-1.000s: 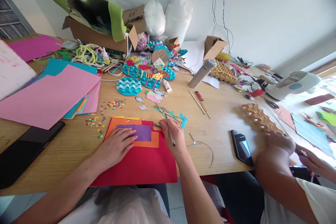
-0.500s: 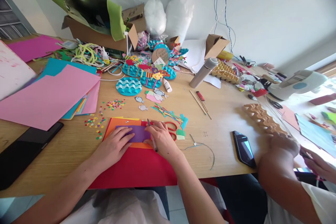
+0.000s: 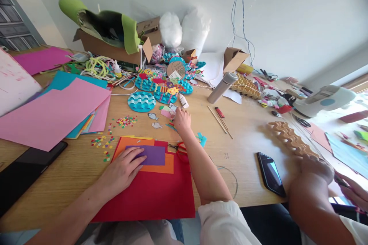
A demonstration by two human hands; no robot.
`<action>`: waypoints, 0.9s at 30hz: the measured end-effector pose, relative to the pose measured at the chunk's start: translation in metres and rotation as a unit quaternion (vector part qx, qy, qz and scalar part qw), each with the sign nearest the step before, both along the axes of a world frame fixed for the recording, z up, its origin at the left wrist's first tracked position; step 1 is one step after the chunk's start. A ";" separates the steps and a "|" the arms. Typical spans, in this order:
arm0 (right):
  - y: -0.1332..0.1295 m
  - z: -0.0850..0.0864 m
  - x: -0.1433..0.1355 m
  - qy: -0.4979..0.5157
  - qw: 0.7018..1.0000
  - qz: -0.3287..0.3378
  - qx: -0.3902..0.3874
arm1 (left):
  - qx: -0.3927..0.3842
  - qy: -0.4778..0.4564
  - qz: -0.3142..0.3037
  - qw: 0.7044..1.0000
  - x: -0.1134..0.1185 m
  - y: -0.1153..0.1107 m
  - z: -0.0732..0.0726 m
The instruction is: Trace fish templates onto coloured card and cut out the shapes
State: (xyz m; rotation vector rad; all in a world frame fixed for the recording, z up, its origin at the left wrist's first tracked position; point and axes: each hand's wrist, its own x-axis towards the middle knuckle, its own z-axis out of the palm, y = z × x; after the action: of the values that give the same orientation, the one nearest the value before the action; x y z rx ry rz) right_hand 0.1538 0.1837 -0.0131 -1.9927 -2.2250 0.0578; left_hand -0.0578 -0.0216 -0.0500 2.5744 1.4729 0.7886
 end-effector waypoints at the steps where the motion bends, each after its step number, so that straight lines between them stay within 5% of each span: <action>1: 0.001 -0.002 -0.001 -0.003 1.000 -0.009 -0.003 | -0.001 0.001 0.001 1.000 0.000 0.000 0.000; 11: -0.001 0.004 -0.003 0.034 0.998 -0.050 -0.008 | -0.017 -0.005 0.004 1.000 0.001 0.000 0.001; 19: 0.009 0.006 0.019 0.189 0.981 -0.032 0.010 | -0.007 -0.020 0.003 1.000 -0.001 0.000 -0.001; 25: -0.031 0.026 0.034 0.341 0.939 0.029 -0.021 | 0.000 0.007 -0.001 1.000 0.001 0.000 -0.001; 27: -0.060 0.026 0.031 0.466 0.873 0.108 -0.098 | -0.004 0.015 -0.004 1.000 0.001 0.000 0.000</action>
State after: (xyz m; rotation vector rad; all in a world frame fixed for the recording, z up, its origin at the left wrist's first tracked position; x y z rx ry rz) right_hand 0.1851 0.1238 0.0124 -1.2951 -1.7700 1.0577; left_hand -0.0563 -0.0220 -0.0504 2.5957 1.4713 0.7437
